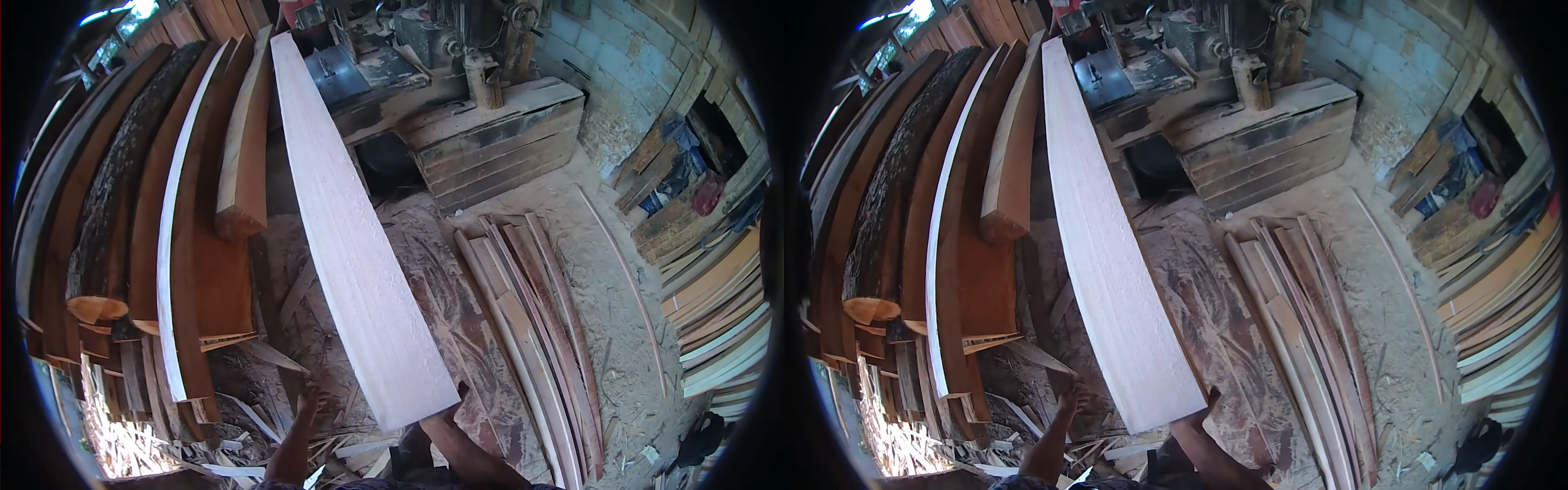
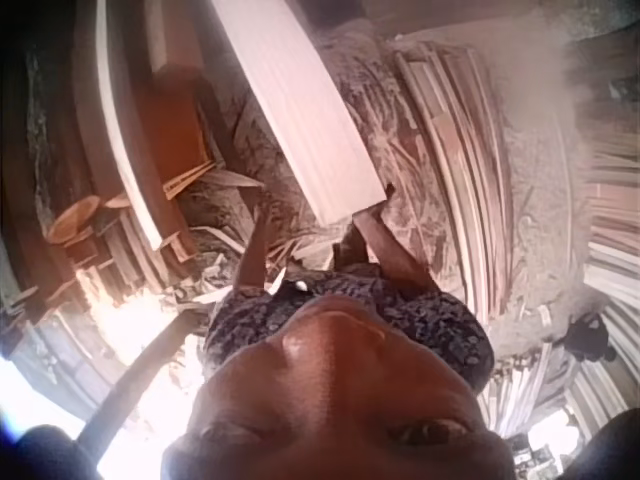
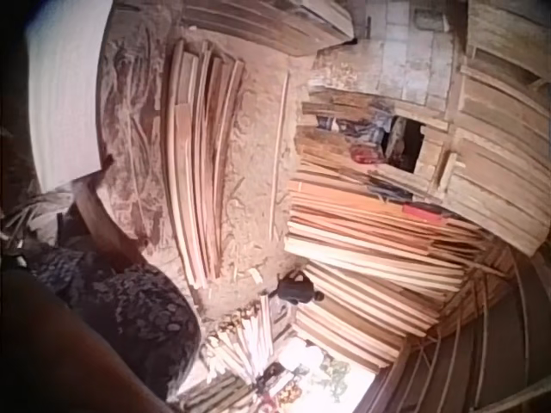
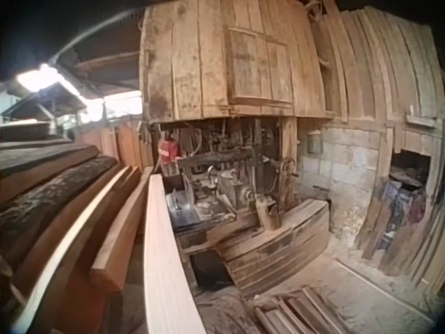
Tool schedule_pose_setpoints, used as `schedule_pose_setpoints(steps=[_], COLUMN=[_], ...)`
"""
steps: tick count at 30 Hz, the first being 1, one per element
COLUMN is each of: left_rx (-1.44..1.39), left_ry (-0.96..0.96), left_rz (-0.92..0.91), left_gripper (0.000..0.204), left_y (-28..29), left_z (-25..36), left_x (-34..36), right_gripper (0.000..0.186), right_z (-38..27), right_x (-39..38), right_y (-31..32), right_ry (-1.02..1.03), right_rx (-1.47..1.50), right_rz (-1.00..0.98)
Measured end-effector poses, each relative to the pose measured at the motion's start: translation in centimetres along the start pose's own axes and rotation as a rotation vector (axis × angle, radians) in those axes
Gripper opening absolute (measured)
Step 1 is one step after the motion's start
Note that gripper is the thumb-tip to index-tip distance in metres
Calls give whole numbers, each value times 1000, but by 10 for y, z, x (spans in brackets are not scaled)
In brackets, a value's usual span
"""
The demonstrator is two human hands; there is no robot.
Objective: The person feeds wood planks through a table saw to cut them into thinner strips, handling the cut pieces and the main block by hand.
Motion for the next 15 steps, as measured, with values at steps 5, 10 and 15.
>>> schedule_pose_setpoints(steps=[5,10,15], left_rx=[170,-243,-200], left_ry=[168,391,261], left_rz=[339,235,-47], left_gripper=[41,41,40], left_y=[132,29,-115], left_z=[-177,-183,-57], left_x=[-115,-166,-157], right_gripper=[66,64,47], right_z=[12,-31,-78], right_x=[178,266,217], right_y=[-138,-229,-192], right_ry=[116,494,627], right_rx=[-395,-1073,-1922], right_rz=[491,379,225])
Point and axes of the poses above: each hand's wrist, its own x-axis towards the middle knuckle, its own y-axis out of the back of the hand, z = x × y, the point moved 5 cm from there along x, towards the middle knuckle, and after that the axes turned 12 degrees about -y, right-handed, at the moved point
